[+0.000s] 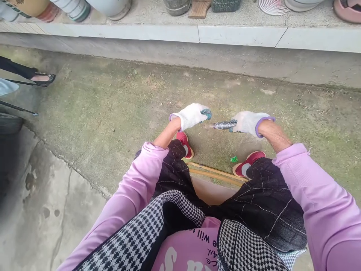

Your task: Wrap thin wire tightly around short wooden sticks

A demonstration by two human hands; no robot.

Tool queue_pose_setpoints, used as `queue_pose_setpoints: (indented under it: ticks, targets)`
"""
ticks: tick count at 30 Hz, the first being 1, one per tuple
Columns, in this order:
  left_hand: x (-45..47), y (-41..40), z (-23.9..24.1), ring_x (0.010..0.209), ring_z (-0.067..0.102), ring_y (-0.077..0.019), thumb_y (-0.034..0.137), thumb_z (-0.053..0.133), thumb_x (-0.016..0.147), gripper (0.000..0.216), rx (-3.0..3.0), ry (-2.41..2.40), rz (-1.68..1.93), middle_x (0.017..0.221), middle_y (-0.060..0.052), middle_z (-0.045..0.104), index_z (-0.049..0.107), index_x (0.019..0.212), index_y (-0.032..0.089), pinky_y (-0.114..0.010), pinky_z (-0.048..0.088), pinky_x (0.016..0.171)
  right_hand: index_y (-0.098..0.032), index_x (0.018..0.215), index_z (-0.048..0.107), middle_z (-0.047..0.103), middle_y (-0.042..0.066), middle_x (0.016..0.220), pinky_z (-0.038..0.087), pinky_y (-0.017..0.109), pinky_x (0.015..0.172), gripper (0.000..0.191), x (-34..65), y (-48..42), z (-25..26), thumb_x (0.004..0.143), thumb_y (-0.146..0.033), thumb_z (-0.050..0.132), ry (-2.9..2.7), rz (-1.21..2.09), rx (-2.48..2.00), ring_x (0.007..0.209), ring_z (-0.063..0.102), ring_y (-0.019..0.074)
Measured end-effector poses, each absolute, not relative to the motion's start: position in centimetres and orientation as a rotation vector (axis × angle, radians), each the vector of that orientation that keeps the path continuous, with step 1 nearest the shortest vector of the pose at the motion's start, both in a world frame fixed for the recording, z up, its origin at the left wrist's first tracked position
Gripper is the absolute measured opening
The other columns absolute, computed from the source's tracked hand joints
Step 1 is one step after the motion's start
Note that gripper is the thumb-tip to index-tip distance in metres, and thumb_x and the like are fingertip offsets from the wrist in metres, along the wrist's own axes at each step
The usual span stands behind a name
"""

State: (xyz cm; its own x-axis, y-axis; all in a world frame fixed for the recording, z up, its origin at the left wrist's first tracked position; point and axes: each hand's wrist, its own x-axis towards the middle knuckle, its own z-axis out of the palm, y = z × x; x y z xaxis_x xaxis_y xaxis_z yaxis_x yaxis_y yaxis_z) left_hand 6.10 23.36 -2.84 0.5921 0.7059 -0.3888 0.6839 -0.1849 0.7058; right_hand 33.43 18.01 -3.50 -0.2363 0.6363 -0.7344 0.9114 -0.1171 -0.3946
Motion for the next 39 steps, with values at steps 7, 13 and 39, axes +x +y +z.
queue_pose_setpoints:
  ticks: [7, 13, 39]
  targets:
    - [6.0, 24.1, -3.8, 0.081, 0.065, -0.0160, 0.013, 0.074, 0.100, 0.011, 1.571, 1.076, 0.188, 0.089, 0.000, 0.076, 0.081, 0.095, 0.019, -0.032, 0.056, 0.084, -0.023, 0.097, 0.084, 0.069, 0.000, 0.075, 0.040, 0.029, 0.050, 0.055, 35.0, 16.2, -1.4, 0.072, -0.062, 0.114, 1.650, -2.291, 1.549, 0.058, 0.051, 0.0131]
    - [7.5, 22.8, -2.4, 0.070, 0.059, -0.0128, 0.013, 0.074, 0.105, 0.011, 1.455, 1.023, 0.159, 0.077, 0.003, 0.068, 0.084, 0.101, 0.017, -0.028, 0.052, 0.074, -0.024, 0.110, 0.075, 0.069, 0.002, 0.083, 0.042, 0.030, 0.054, 0.043, 33.1, 17.6, -0.1, 0.092, -0.047, 0.107, 1.661, -2.440, 2.256, 0.065, 0.049, 0.0146]
    - [6.0, 24.1, -2.5, 0.101, 0.085, -0.0241, 0.014, 0.088, 0.102, 0.008, 1.165, 0.841, 0.240, 0.101, -0.012, 0.091, 0.085, 0.095, 0.017, -0.036, 0.067, 0.103, -0.025, 0.094, 0.075, 0.065, -0.002, 0.070, 0.038, 0.031, 0.048, 0.064, 34.6, 16.8, -0.6, 0.074, -0.071, 0.114, 1.733, -2.471, 1.636, 0.055, 0.049, 0.0131]
